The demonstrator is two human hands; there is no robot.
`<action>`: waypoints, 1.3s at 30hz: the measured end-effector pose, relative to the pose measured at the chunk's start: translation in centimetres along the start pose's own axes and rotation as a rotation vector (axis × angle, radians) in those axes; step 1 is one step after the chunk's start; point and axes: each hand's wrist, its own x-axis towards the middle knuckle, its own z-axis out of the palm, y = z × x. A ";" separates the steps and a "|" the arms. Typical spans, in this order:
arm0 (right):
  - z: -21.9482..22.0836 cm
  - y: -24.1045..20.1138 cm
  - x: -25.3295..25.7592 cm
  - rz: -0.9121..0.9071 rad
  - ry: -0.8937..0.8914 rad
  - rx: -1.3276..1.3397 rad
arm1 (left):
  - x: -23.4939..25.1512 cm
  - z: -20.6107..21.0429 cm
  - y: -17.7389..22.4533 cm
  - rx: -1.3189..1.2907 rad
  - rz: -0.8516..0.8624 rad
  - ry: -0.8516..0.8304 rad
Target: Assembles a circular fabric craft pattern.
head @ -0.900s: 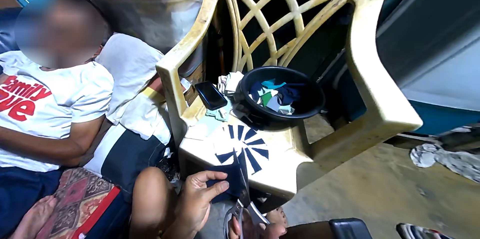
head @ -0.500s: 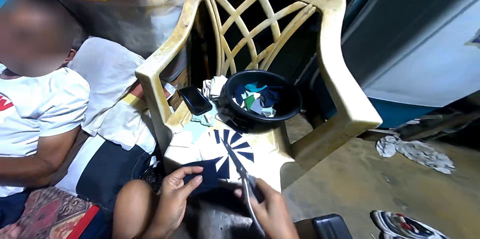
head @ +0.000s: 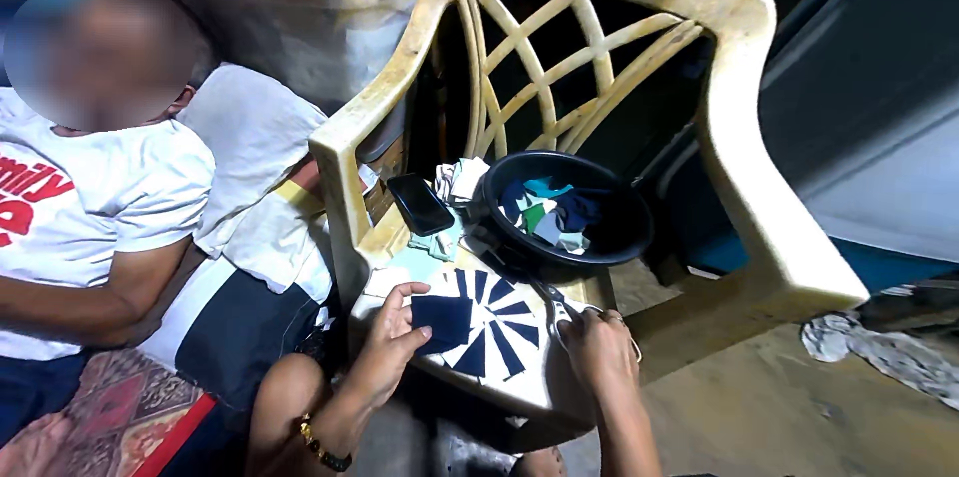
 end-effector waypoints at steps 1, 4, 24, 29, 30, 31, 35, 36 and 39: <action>0.1 0.0 0.2 -0.007 0.007 -0.011 | 0.0 0.0 -0.1 -0.005 -0.001 -0.016; 0.0 -0.1 0.7 -0.011 0.003 -0.076 | 0.1 0.3 -0.2 -0.012 0.003 -0.037; 3.8 -5.2 -7.6 -0.809 0.143 0.961 | -2.1 3.0 -2.1 0.294 0.351 -0.115; 4.2 -6.1 -10.5 -0.779 0.015 0.899 | -6.1 3.1 -4.1 0.314 0.452 0.126; 4.4 -6.3 -11.2 -0.787 -0.016 0.864 | -7.1 2.9 -4.6 0.303 0.455 0.179; 4.8 -6.5 -11.8 -0.801 -0.035 0.828 | -8.0 2.5 -5.1 0.297 0.456 0.212; 6.3 -6.8 -12.8 -0.846 -0.128 0.769 | -10.2 0.8 -6.1 0.275 0.428 0.246; 6.3 -6.8 -12.9 -0.839 -0.149 0.770 | -10.4 0.6 -6.1 0.287 0.419 0.254; 6.5 -6.9 -12.9 -0.822 -0.162 0.783 | -10.4 0.4 -6.1 0.264 0.412 0.235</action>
